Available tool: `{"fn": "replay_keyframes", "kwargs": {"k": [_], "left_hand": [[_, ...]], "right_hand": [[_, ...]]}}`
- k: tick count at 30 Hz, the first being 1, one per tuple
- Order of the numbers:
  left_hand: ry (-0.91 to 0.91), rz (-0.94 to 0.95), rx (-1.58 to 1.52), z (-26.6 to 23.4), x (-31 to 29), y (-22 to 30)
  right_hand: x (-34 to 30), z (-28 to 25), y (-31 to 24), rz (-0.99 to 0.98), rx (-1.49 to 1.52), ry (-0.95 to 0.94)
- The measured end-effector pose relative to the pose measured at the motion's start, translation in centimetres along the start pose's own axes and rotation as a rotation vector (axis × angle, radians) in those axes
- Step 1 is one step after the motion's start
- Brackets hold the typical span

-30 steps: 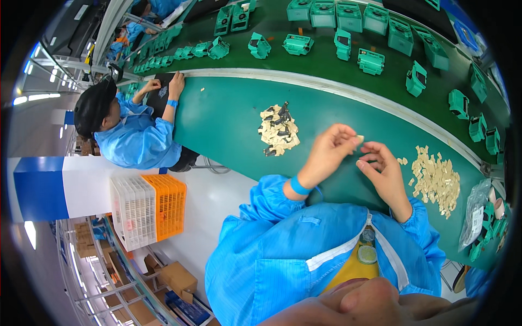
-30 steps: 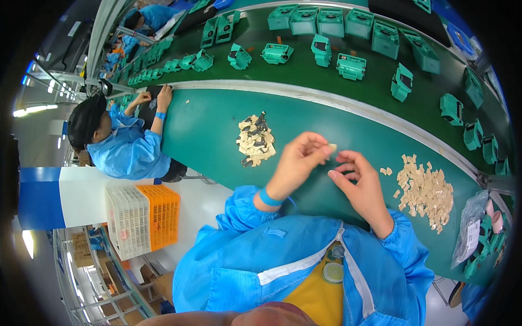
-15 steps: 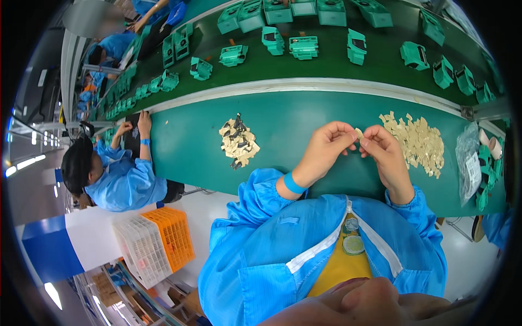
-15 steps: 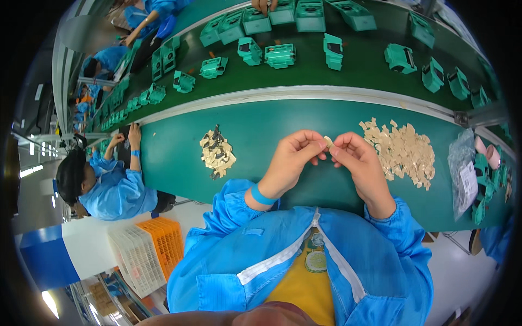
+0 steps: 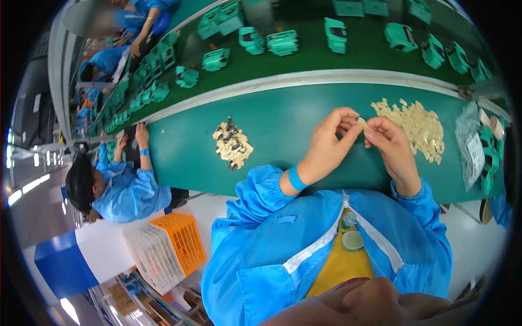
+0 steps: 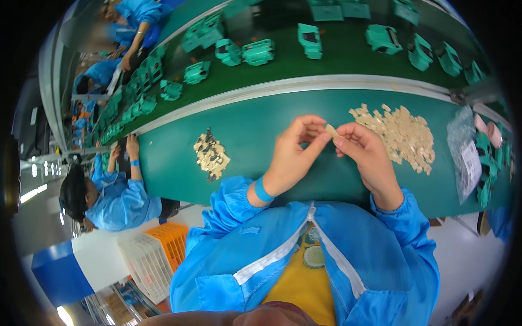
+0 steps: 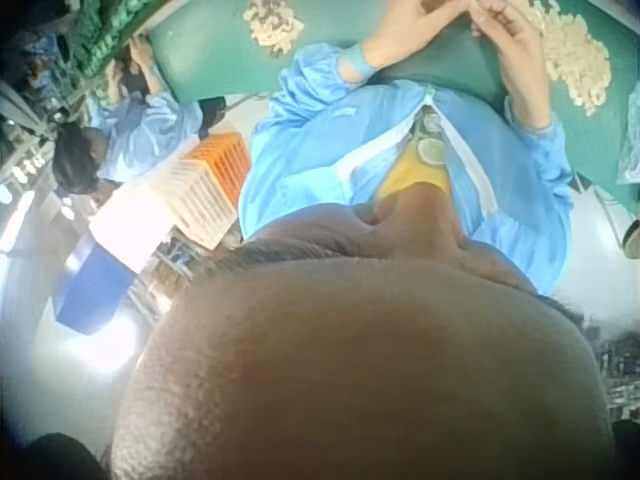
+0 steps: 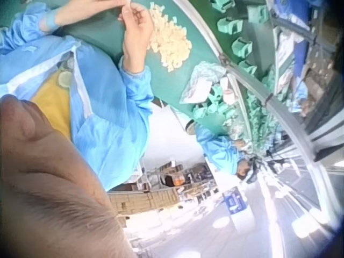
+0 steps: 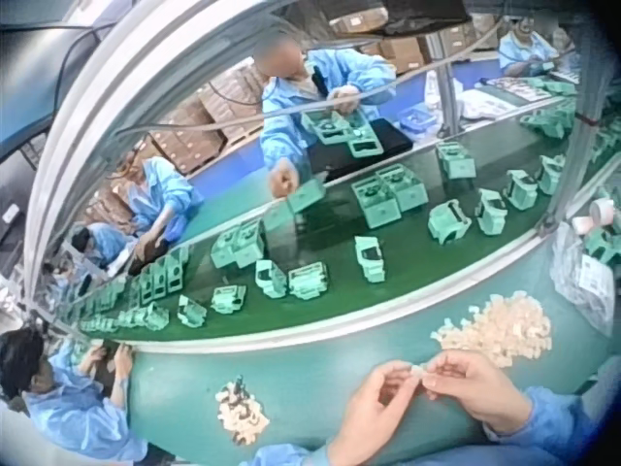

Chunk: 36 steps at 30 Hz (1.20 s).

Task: The recorder is assembling small electronic components, specifically attaching gold-colored plates or connectors to green plastic housings on a production line.

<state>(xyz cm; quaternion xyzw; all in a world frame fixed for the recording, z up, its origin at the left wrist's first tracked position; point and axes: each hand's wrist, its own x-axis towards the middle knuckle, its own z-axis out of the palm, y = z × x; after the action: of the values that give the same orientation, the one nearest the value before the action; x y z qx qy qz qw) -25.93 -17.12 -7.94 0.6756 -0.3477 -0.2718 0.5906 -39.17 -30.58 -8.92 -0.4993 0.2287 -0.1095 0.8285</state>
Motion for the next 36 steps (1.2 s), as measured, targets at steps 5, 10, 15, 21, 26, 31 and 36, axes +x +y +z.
{"fn": "replay_keyframes", "kwargs": {"k": [5, 10, 15, 21, 26, 31, 36], "left_hand": [[-0.002, 0.295, 0.35, 0.7, 1.1, 0.1], [-0.08, 0.402, 0.463, 1.7, 1.9, 0.3], [-0.169, 0.482, 0.589, 2.7, 2.8, 0.8], [-0.209, 0.284, 0.438, 4.1, 4.4, 0.2], [-0.204, 0.427, 0.442, 6.6, 4.4, 0.7], [-0.215, 0.496, 0.525, 6.6, 4.3, 0.6], [-0.238, 0.457, 0.517, 6.5, 4.5, 0.4]], "right_hand": [[-0.2, -1.1, 0.2, -0.01, 0.033, 0.038], [-0.9, -1.9, 0.2, -0.058, -0.02, 0.091], [-1.4, -2.8, 0.1, -0.16, -0.304, 0.152], [-2.5, -6.2, -1.2, -0.074, -0.156, 0.163], [-2.8, -6.7, -1.4, -0.074, -0.231, 0.248], [-2.4, -6.1, -1.1, -0.094, -0.296, 0.249], [-2.3, -7.0, -1.1, -0.079, -0.329, 0.208]]}}
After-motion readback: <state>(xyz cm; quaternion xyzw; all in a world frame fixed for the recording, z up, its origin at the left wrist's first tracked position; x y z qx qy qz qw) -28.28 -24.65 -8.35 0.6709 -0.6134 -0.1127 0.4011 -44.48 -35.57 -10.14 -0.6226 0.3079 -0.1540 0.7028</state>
